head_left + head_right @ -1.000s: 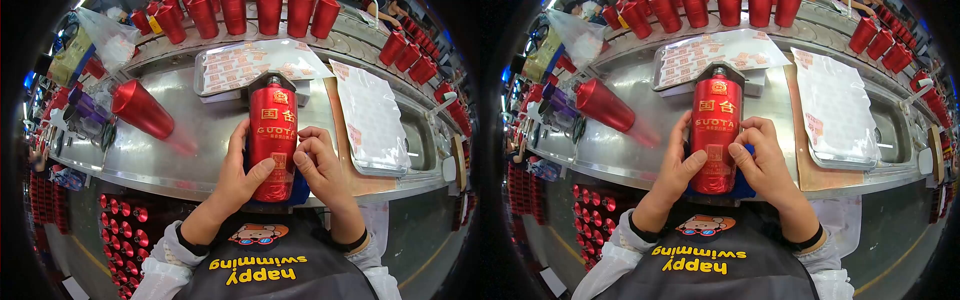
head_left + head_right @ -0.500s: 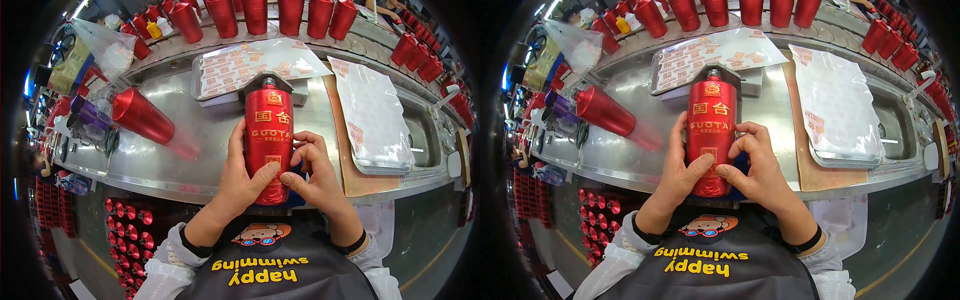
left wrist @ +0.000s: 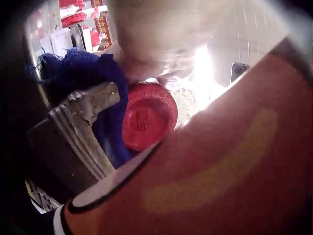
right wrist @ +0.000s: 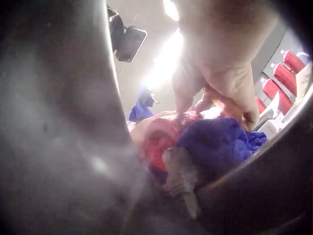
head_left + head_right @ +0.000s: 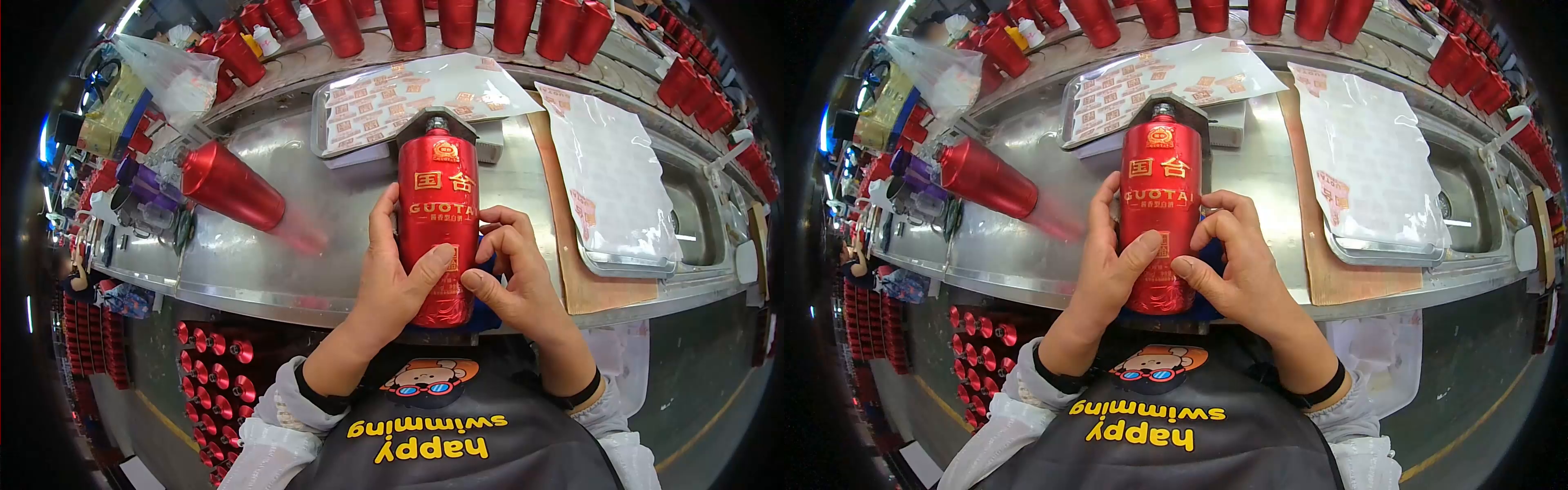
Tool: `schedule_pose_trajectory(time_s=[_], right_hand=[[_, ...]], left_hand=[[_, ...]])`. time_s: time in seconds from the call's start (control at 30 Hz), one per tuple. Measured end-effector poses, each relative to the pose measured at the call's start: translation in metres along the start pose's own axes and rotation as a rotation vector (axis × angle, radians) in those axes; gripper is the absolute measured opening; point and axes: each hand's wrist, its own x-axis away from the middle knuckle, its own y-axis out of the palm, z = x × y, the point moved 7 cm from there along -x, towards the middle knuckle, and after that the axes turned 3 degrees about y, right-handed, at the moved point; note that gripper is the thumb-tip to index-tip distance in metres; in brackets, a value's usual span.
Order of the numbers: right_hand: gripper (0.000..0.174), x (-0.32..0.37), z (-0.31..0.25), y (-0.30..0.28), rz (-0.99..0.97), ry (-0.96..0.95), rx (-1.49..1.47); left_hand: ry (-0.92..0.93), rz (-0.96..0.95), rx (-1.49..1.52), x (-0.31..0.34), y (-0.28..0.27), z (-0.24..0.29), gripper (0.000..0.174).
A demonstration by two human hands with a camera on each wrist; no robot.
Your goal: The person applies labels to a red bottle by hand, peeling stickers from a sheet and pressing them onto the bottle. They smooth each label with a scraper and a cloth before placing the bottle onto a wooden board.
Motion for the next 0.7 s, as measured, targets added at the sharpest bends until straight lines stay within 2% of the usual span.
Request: schedule_pose_trajectory(time_s=[0.1, 0.2, 0.3, 0.4, 0.5, 0.67, 0.7], right_hand=[[0.031, 0.000, -0.001, 0.000, -0.001, 0.003, -0.010], [0.031, 0.000, 0.000, 0.000, 0.001, 0.008, -0.005], [0.034, 0.000, -0.002, 0.000, 0.022, -0.012, 0.014], [0.036, -0.002, -0.007, 0.001, 0.068, -0.023, 0.060], [0.038, -0.006, -0.009, 0.004, 0.128, -0.027, 0.107], [0.036, -0.004, 0.004, 0.000, 0.101, -0.004, 0.026], [0.034, 0.000, 0.002, -0.006, 0.176, -0.031, -0.013]], left_hand=[[-0.010, 0.008, -0.014, 0.001, 0.001, 0.004, 0.085], [0.032, -0.001, -0.040, 0.000, 0.002, 0.003, 0.080], [0.022, -0.055, 0.137, 0.002, -0.004, -0.001, 0.073], [0.092, -0.092, 0.064, 0.003, -0.002, 0.006, 0.068], [0.096, -0.085, 0.007, 0.004, 0.000, 0.007, 0.068], [0.101, -0.099, 0.062, 0.005, -0.004, 0.000, 0.073], [0.092, -0.104, 0.096, 0.006, -0.005, -0.001, 0.074]])
